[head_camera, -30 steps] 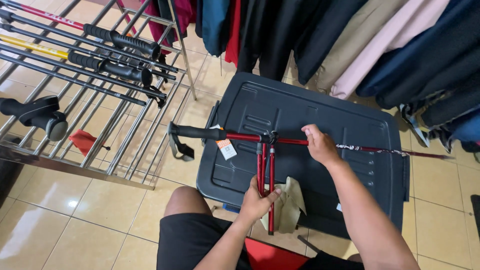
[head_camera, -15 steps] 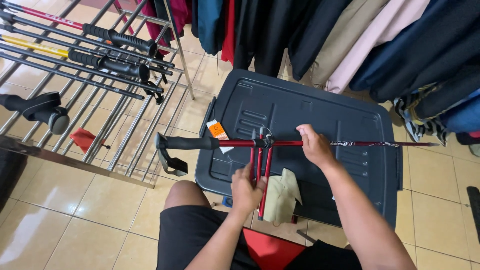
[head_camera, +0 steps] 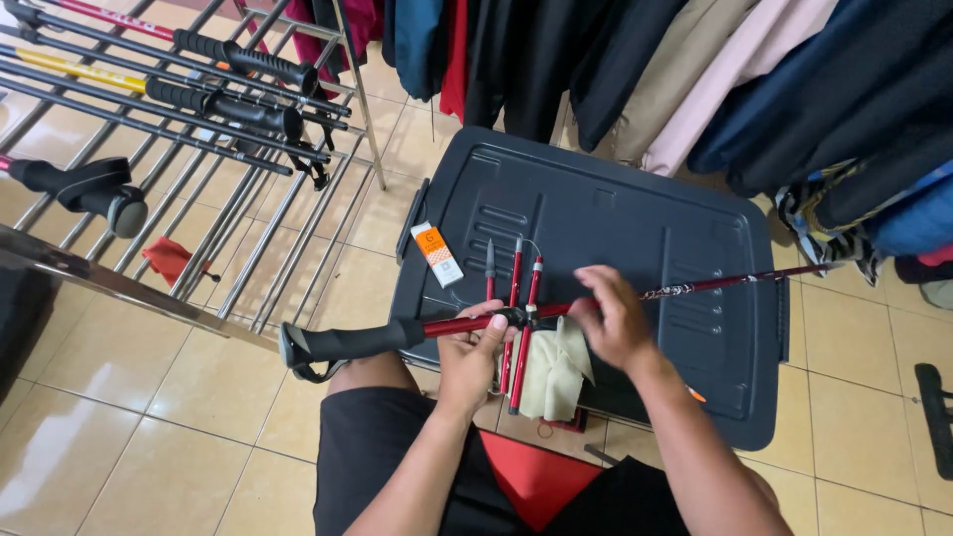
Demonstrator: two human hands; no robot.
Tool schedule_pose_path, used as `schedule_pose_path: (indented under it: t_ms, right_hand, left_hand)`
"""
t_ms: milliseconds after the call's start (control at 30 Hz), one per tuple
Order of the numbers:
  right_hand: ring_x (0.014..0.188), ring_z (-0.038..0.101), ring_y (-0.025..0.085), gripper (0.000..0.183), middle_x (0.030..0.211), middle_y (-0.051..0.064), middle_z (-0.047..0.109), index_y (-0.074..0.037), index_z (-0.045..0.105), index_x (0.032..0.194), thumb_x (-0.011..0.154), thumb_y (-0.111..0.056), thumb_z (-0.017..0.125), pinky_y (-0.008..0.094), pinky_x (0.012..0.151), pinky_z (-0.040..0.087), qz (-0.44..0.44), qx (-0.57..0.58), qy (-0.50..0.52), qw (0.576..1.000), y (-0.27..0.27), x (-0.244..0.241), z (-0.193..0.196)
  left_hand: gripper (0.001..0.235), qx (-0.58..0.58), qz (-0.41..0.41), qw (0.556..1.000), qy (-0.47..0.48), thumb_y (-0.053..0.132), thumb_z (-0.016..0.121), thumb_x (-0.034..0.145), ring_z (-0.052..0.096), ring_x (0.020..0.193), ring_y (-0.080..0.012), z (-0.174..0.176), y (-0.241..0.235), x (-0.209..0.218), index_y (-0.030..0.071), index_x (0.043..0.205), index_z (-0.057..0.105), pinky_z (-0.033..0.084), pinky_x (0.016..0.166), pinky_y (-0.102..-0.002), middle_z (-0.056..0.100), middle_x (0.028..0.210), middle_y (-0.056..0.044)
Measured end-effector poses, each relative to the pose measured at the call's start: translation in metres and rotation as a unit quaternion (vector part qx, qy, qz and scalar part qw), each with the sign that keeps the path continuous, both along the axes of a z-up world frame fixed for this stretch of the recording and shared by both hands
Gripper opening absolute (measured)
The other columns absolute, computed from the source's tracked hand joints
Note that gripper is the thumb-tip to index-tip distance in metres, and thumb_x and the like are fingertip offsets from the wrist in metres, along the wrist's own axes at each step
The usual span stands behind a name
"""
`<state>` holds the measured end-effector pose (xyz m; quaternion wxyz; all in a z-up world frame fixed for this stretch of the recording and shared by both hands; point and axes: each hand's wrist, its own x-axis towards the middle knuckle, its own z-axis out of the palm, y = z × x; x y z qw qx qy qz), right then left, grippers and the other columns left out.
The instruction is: The person applies lubricant to the joints of red hiking pole sections, then wipes them with a cloth. The person then inserts the sections into each other to assemble the pole and secures the locking mechanism.
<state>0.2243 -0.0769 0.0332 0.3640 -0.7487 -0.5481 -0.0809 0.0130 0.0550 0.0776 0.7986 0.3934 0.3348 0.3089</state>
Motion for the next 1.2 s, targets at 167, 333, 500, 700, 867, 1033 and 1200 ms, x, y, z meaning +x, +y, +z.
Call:
schedule_pose_path:
  t_ms: [167, 333, 500, 700, 867, 1033, 1200]
  right_hand:
    - [0.122, 0.063, 0.035, 0.067, 0.131, 0.014, 0.067, -0.007, 0.063, 0.138, 0.082, -0.039, 0.083, 0.049, 0.103, 0.048, 0.123, 0.03, -0.023, 0.992, 0.012, -0.049, 0.019]
    - [0.102, 0.07, 0.031, 0.05, 0.115, 0.012, 0.07, -0.009, 0.067, 0.129, 0.088, -0.034, 0.078, 0.046, 0.086, 0.054, 0.147, 0.036, -0.059, 0.987, 0.011, -0.062, 0.038]
    - [0.099, 0.067, 0.029, 0.043, 0.117, 0.011, 0.067, -0.009, 0.063, 0.129, 0.091, -0.027, 0.075, 0.043, 0.083, 0.05, 0.157, 0.029, -0.09, 0.983, 0.004, -0.059, 0.031]
    - [0.09, 0.066, 0.03, 0.046, 0.114, 0.009, 0.065, -0.013, 0.063, 0.13, 0.092, -0.039, 0.071, 0.046, 0.082, 0.051, 0.152, 0.044, -0.093, 0.983, 0.002, -0.064, 0.012]
    - [0.092, 0.067, 0.031, 0.046, 0.116, 0.012, 0.066, -0.01, 0.063, 0.13, 0.094, -0.039, 0.068, 0.046, 0.083, 0.051, 0.164, 0.056, -0.103, 0.979, 0.0, -0.07, 0.009]
    - [0.104, 0.067, 0.036, 0.046, 0.127, 0.015, 0.064, -0.003, 0.062, 0.131, 0.094, -0.029, 0.07, 0.046, 0.089, 0.052, 0.174, 0.056, -0.099, 0.978, -0.003, -0.079, 0.012]
    - [0.098, 0.065, 0.037, 0.044, 0.12, 0.019, 0.062, 0.001, 0.061, 0.126, 0.1, -0.034, 0.061, 0.047, 0.085, 0.054, 0.193, 0.037, -0.138, 0.971, 0.001, -0.075, 0.007]
  left_hand:
    - [0.033, 0.05, -0.032, 0.998, -0.011, 0.001, 0.074, 0.089, 0.077, 0.079, -0.0199, 0.007, -0.003, -0.009, -0.006, 0.121, 0.071, 0.067, 0.077, -0.031, 0.077, 0.1, -0.024]
    - [0.045, 0.153, -0.115, 0.98, 0.053, 0.011, 0.077, 0.089, 0.069, 0.081, -0.0188, 0.034, 0.004, -0.027, -0.005, 0.13, 0.067, 0.062, 0.08, -0.036, 0.064, 0.13, -0.023]
    - [0.014, 0.424, -0.305, 0.832, 0.186, 0.019, 0.066, 0.092, 0.07, 0.074, -0.0355, 0.026, -0.008, -0.046, 0.011, 0.082, 0.071, 0.051, 0.065, -0.044, 0.071, 0.077, -0.01]
    - [0.047, 0.61, -0.382, 0.617, 0.317, 0.052, 0.049, 0.1, 0.066, 0.099, -0.0388, 0.062, 0.043, -0.004, 0.012, 0.109, 0.071, 0.052, 0.082, -0.05, 0.073, 0.097, -0.016]
    - [0.045, 0.284, -0.579, 0.68, 0.349, 0.04, 0.049, 0.103, 0.063, 0.047, -0.023, 0.028, 0.059, 0.016, -0.002, 0.109, 0.066, 0.054, 0.039, -0.031, 0.072, 0.068, -0.018]
    - [0.042, 0.429, -0.535, 0.639, 0.347, 0.046, 0.058, 0.099, 0.073, 0.097, -0.0424, 0.043, 0.046, 0.002, 0.008, 0.097, 0.076, 0.06, 0.08, -0.051, 0.076, 0.092, -0.02]
    - [0.049, 0.525, -0.511, 0.595, 0.331, 0.048, 0.049, 0.101, 0.071, 0.099, -0.0463, 0.06, 0.04, -0.018, 0.003, 0.104, 0.069, 0.059, 0.084, -0.054, 0.073, 0.095, -0.026]
